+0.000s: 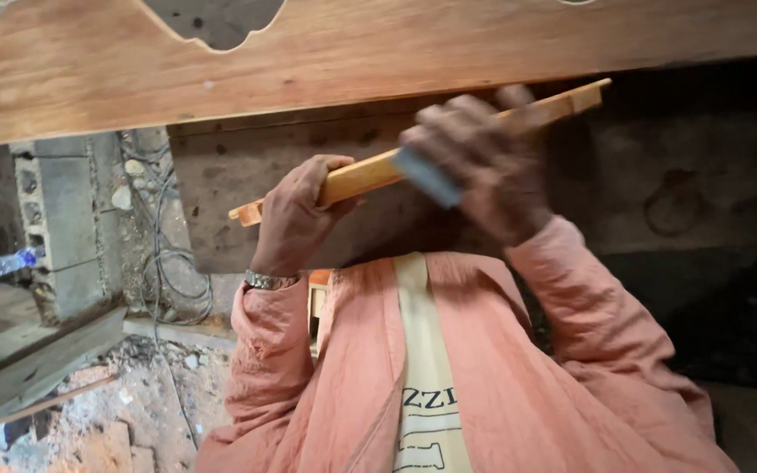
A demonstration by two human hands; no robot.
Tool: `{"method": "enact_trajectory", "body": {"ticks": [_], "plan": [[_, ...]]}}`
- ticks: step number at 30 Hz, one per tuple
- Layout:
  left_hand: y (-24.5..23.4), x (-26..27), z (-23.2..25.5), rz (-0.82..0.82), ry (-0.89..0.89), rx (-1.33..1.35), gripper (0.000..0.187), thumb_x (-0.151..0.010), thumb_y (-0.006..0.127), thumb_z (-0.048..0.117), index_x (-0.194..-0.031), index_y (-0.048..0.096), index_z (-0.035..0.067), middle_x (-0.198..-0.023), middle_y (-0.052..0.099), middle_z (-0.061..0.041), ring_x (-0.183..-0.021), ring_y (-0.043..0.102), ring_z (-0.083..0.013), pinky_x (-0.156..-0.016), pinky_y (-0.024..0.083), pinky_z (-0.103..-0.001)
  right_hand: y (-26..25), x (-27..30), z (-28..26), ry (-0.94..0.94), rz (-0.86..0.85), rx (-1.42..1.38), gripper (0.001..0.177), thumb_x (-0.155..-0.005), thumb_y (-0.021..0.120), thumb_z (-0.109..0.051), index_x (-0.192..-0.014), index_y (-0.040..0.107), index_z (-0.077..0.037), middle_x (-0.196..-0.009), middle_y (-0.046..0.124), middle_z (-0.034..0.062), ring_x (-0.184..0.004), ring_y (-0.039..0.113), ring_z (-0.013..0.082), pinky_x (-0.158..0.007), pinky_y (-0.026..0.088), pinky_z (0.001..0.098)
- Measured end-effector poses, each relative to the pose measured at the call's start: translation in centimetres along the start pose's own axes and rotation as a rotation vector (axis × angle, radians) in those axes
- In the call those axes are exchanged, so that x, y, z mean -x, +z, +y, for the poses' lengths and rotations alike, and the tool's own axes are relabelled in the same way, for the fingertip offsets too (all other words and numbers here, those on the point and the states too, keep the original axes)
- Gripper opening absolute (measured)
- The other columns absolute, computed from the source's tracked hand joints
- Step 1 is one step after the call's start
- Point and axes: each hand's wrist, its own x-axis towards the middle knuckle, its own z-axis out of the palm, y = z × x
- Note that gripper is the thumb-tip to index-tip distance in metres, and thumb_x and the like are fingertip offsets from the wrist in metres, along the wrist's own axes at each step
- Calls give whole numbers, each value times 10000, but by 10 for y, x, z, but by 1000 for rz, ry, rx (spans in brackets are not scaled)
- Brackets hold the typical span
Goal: The person sands a curved wooden piece using a sanding block. They hold the wood with one hand and rub the sanding block along the edges and flat surfaces to smooth the material.
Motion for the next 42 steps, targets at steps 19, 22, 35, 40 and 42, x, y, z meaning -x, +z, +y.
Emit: {"method": "enact_trajectory", "body": {"ticks": [19, 22, 35, 40, 42], "plan": [[26, -33, 49, 109, 203, -330, 468, -786, 779, 226, -1240, 666, 245, -962, 730, 5, -840, 742, -256, -762, 577, -361, 43, 93, 50, 529, 365, -89, 393, -1114, 455, -246, -1373, 702, -84, -1349, 707, 129, -1375, 479, 383, -1228, 188, 504], [42, -22, 40, 105, 229, -445, 530, -735, 858, 378, -1218, 693, 236, -953, 720, 3, -811, 730, -240, -737, 568, -377, 23, 119, 75, 482, 206, 94, 350, -1127, 517, -163, -1359, 760, -64, -1357, 751, 99, -1363, 596, 335, -1234, 36, 582], [62, 23, 58, 110, 264, -417, 417, -922, 666, 155, -1335, 650, 209, -1216, 713, -20, -1047, 704, -242, -912, 551, -346, -2, 135, 56, 433, 133, -29, 367, -1115, 536, -245, -1345, 765, -75, -1361, 748, 136, -1353, 623, 372, -1243, 109, 598], [76, 31, 55, 137, 278, -439, 380, -947, 635, 179, -1325, 665, 207, -1197, 727, -35, -1031, 709, -258, -878, 559, -361, -14, 113, 27, 401, 85, -88, 346, -1097, 552, -220, -1338, 762, -88, -1346, 748, 116, -1351, 620, 356, -1263, 103, 605], [77, 34, 63, 172, 280, -474, 301, -1032, 600, 286, -1322, 670, 246, -1250, 722, -1, -1047, 704, -235, -889, 557, -352, -19, 111, 16, 394, 77, -380, 368, -1064, 493, -214, -1290, 723, -39, -1310, 726, 128, -1321, 626, 341, -1326, 73, 550]]}}
